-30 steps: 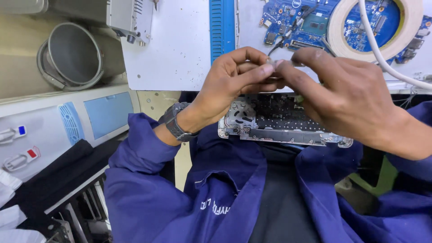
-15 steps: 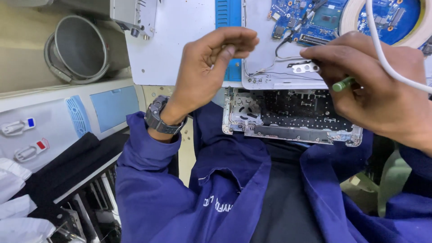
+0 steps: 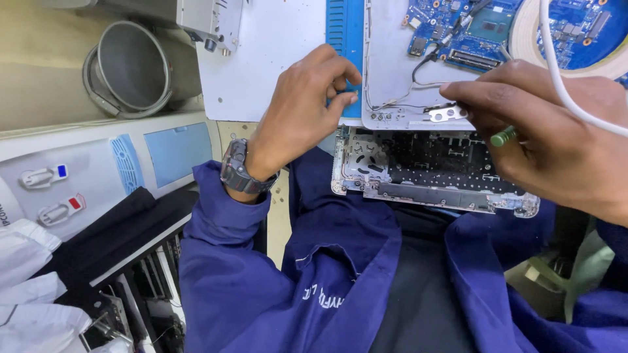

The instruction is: Repairing a laptop by manipulating internal wires and connectors using pliers

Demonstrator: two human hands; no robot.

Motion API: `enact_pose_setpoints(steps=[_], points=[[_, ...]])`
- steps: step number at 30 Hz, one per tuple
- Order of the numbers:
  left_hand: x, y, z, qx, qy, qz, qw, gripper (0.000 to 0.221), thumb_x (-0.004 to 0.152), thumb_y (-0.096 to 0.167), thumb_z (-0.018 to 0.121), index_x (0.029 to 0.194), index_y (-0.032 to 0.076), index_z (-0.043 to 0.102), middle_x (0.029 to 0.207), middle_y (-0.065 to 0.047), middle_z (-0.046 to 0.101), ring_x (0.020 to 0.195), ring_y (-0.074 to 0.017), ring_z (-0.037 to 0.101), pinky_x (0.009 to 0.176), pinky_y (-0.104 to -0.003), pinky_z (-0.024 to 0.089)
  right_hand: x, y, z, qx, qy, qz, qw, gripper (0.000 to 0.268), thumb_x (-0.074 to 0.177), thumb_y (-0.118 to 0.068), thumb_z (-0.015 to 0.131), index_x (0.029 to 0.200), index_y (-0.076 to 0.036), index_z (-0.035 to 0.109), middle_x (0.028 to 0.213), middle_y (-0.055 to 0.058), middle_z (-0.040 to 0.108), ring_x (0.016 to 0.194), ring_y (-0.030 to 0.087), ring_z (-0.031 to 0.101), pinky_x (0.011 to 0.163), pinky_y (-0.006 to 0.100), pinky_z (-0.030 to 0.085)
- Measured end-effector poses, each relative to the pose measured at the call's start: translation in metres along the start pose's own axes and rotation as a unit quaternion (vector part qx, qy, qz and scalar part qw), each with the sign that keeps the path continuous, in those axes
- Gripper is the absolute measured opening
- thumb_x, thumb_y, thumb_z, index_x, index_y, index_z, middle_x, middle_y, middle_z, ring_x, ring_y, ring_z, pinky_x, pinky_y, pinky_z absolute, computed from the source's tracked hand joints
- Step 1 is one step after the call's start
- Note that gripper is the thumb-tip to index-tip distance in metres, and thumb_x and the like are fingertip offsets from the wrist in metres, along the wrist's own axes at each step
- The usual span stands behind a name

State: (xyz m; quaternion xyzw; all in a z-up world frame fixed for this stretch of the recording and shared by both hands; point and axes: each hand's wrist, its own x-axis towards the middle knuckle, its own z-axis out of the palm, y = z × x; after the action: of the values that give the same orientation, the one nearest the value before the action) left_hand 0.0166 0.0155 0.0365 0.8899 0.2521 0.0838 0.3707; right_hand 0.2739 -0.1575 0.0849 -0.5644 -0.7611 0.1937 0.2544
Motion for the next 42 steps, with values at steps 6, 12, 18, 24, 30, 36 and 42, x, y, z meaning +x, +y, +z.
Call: enact_pose_setpoints(steps=[6,12,18,24,30,36,42], points=[[-0.002,0.0,0.013,0.031,0.005,0.01,0.999,0.011,0.097,-0.003,0.066,0.097,0.006,0.059,0.098,-0.011,0.053,0.081,-0.0289,0.056,0.066,-0.044,0.045,-0.003,0.0,0.002,0.002,-0.008,0.026,1.0,0.076,0.067,0.016,0.049,0.139,-0.001,0.068,0.11,0.009,0.068,0.094,0.027,0.067,0.071,0.037,0.049],[-0.002,0.009,0.012,0.053,0.002,0.017,0.998,0.017,0.097,-0.011,0.054,0.09,0.004,0.051,0.091,-0.011,0.048,0.078,-0.026,0.046,0.065,-0.04,0.037,-0.007,0.003,0.008,-0.012,-0.015,0.036,0.999,0.075,0.068,0.014,0.051,0.138,-0.006,0.068,0.115,0.005,0.069,0.094,0.024,0.067,0.059,0.037,0.043],[0.0,0.013,-0.013,-0.04,0.004,0.024,0.999,0.013,0.104,-0.002,0.048,0.099,0.008,0.042,0.09,-0.01,0.046,0.076,-0.0245,0.038,0.067,-0.042,0.03,-0.014,0.005,0.011,-0.038,0.01,0.025,0.999,0.071,0.072,0.012,0.053,0.139,-0.009,0.07,0.115,0.002,0.07,0.091,0.023,0.066,0.052,0.036,0.038],[0.002,0.008,-0.018,-0.11,0.018,0.027,0.993,0.014,0.1,-0.002,0.044,0.109,0.007,0.05,0.1,-0.01,0.059,0.086,-0.023,0.057,0.074,-0.038,0.049,-0.012,-0.003,-0.002,-0.036,-0.009,0.037,0.999,0.067,0.076,0.011,0.052,0.137,-0.009,0.071,0.122,0.008,0.07,0.105,0.025,0.069,0.072,0.037,0.049],[0.003,0.002,-0.014,-0.105,0.011,0.054,0.993,0.017,0.101,-0.002,0.044,0.107,0.004,0.059,0.101,-0.011,0.064,0.082,-0.023,0.059,0.071,-0.037,0.047,-0.005,-0.015,-0.011,-0.005,-0.003,0.078,0.997,0.056,0.084,0.012,0.056,0.137,0.001,0.073,0.112,0.011,0.069,0.093,0.026,0.066,0.083,0.037,0.05],[-0.002,0.009,-0.01,-0.096,-0.007,0.056,0.994,0.013,0.097,0.002,0.068,0.108,0.006,0.061,0.096,-0.009,0.06,0.077,-0.0211,0.055,0.068,-0.035,0.048,-0.009,-0.02,-0.021,-0.018,0.012,0.09,0.996,0.024,0.101,0.012,0.062,0.122,0.006,0.071,0.104,0.015,0.069,0.079,0.027,0.059,0.08,0.039,0.047],[-0.006,0.011,0.005,-0.022,-0.047,0.049,0.997,0.033,0.089,0.01,0.081,0.115,0.006,0.062,0.105,-0.011,0.058,0.088,-0.0271,0.063,0.075,-0.044,0.049,-0.045,-0.019,-0.026,-0.028,0.054,0.196,0.979,0.02,0.101,0.015,0.057,0.114,0.011,0.072,0.096,0.019,0.067,0.076,0.026,0.057,0.077,0.039,0.046]])
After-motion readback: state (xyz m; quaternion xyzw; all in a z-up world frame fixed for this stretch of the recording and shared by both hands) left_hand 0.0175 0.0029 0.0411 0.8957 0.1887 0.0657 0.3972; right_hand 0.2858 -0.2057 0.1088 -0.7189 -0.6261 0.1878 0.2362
